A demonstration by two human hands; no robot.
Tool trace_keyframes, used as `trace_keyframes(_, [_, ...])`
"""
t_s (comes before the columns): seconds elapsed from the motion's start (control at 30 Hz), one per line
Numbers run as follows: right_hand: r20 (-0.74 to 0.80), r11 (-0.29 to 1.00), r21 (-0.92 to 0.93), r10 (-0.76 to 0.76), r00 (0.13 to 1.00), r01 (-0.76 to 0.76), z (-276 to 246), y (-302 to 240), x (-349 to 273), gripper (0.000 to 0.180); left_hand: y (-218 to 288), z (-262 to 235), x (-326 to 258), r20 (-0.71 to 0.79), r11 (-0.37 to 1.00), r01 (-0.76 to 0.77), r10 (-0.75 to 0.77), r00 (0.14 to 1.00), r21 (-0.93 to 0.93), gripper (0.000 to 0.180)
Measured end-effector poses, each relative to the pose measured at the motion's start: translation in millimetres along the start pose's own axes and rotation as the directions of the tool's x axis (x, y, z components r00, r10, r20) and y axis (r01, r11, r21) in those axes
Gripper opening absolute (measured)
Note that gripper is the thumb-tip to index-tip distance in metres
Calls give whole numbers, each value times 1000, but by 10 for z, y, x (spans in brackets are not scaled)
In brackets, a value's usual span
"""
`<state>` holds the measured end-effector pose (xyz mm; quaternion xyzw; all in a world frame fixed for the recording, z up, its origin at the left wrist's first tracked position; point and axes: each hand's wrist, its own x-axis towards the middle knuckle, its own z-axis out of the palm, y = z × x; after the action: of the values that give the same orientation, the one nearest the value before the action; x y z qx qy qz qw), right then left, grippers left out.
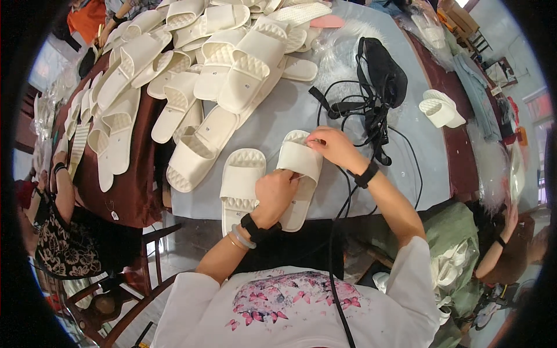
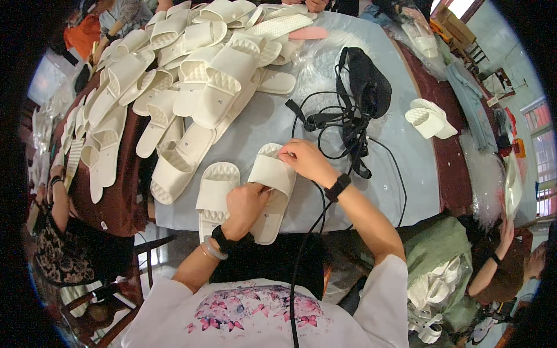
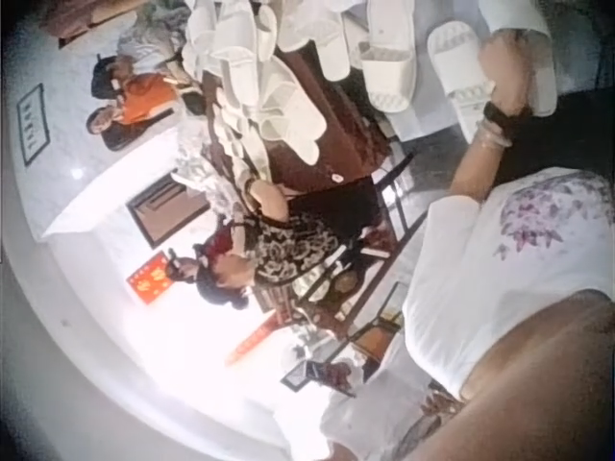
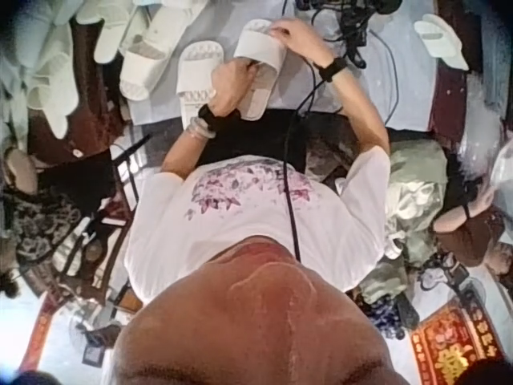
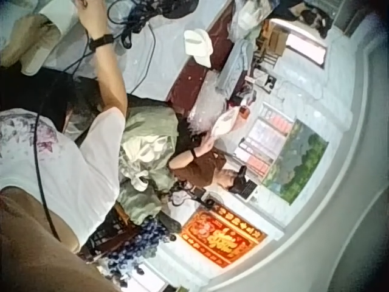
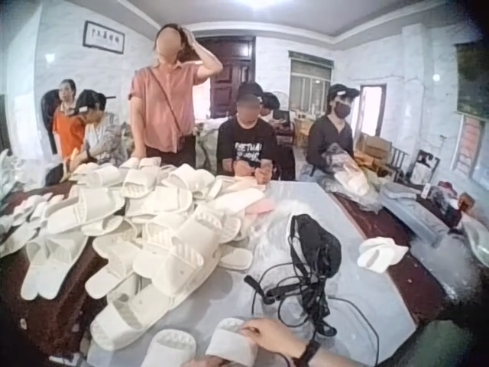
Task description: Processing or inspecting white sandals at a manufacturing table.
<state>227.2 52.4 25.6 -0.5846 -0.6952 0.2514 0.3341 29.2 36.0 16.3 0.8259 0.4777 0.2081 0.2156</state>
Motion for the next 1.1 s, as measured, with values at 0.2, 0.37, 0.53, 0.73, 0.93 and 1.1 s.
trace_keyframes(0.2, [541,953,-62,282,792,-297,40,34,74,24,-15,-123,-149,12,996,4,-5,1000,88,15])
trace_keyframes(0.37, [525,842,309,236,818,-442,33,-60,27,23,-38,-104,-195,-23,999,21,-20,1000,43,14])
trace_keyframes(0.53, [633,751,302,302,713,-587,56,83,112,24,-88,-57,-197,-27,999,33,-32,999,29,13])
trace_keyframes(0.73, [251,820,344,389,886,-457,116,-136,29,18,-97,-118,-166,-32,1000,25,-25,999,-18,11])
trace_keyframes(0.93, [240,496,706,503,830,-505,64,-202,-133,15,-142,-381,-214,-186,934,-299,264,947,-196,8])
trace_keyframes(1.1, [135,229,925,549,825,-304,113,-205,-144,21,-384,-675,-6,-20,559,216,-385,923,-801,18])
